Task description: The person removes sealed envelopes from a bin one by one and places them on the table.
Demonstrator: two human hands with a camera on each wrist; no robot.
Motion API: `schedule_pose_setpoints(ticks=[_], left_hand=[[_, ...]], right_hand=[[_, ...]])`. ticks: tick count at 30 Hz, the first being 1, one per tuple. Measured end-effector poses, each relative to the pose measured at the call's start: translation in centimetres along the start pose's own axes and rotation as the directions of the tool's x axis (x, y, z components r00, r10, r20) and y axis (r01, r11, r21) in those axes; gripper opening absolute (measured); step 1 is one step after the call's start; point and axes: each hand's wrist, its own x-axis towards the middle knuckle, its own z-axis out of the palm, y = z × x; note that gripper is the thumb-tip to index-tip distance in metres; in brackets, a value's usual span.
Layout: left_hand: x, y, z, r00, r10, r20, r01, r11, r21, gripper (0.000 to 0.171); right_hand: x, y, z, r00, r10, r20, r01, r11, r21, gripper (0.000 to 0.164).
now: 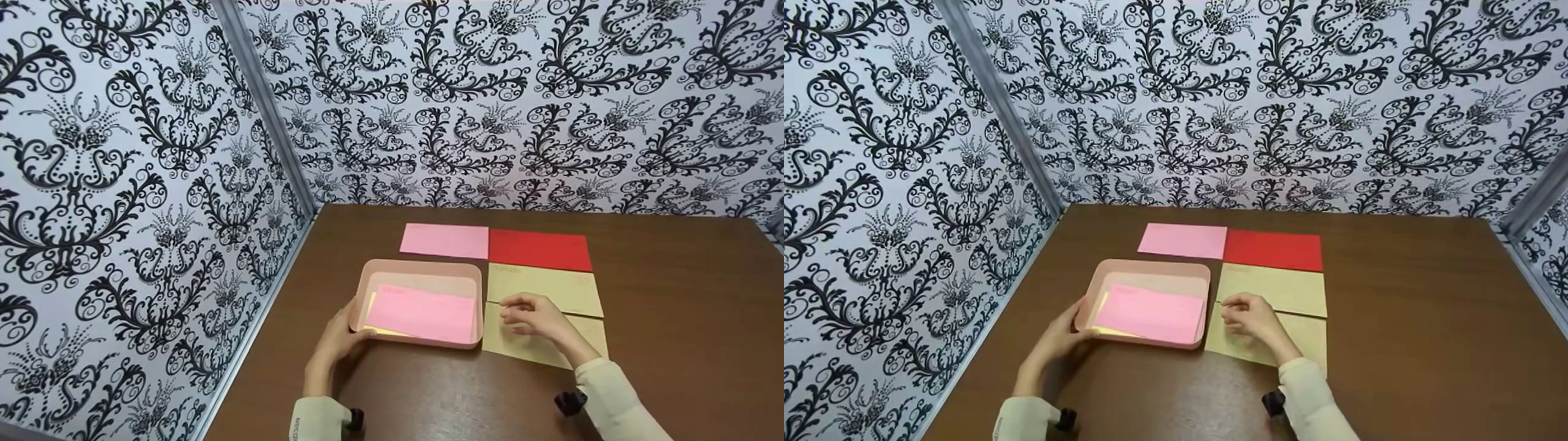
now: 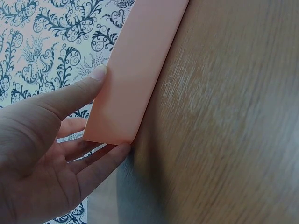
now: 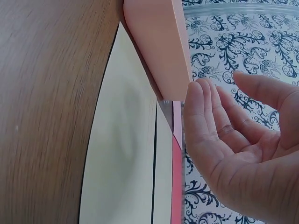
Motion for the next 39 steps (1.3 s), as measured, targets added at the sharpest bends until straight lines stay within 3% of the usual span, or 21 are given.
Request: schedule_pose_setpoints(ticks=[10,18,27,34,39], left_hand=[[0.0,-0.1,0.0,1.000,-0.002,-0.002,0.002,1.000,-0.004,0.087],[0.0,0.3,-0.1,0.997,-0.073,0.019,0.073,0.997,0.012,0.083],[-0.1,0.4,-0.1,0.998,-0.060,0.011,0.060,0.998,0.009,0.083],[-0.1,0.3,-0.1,0.999,-0.041,0.008,0.040,0.999,0.016,0.084],[0.0,0.2,-0.1,0.999,-0.031,0.007,0.031,0.999,0.020,0.085]], right_hand=[[0.5,-0.4,1.0,1.000,-0.024,0.019,0.024,1.000,-0.010,0.046],[0.8,-1.0,1.9,0.999,-0.044,0.021,0.045,0.999,-0.030,0.044],[1.4,-1.5,2.9,0.996,-0.079,0.036,0.080,0.996,-0.032,0.042],[2.3,-1.7,3.6,0.990,-0.133,0.039,0.136,0.986,-0.095,0.041],[3.1,-1.7,4.3,0.979,-0.199,0.033,0.202,0.958,-0.204,0.035]])
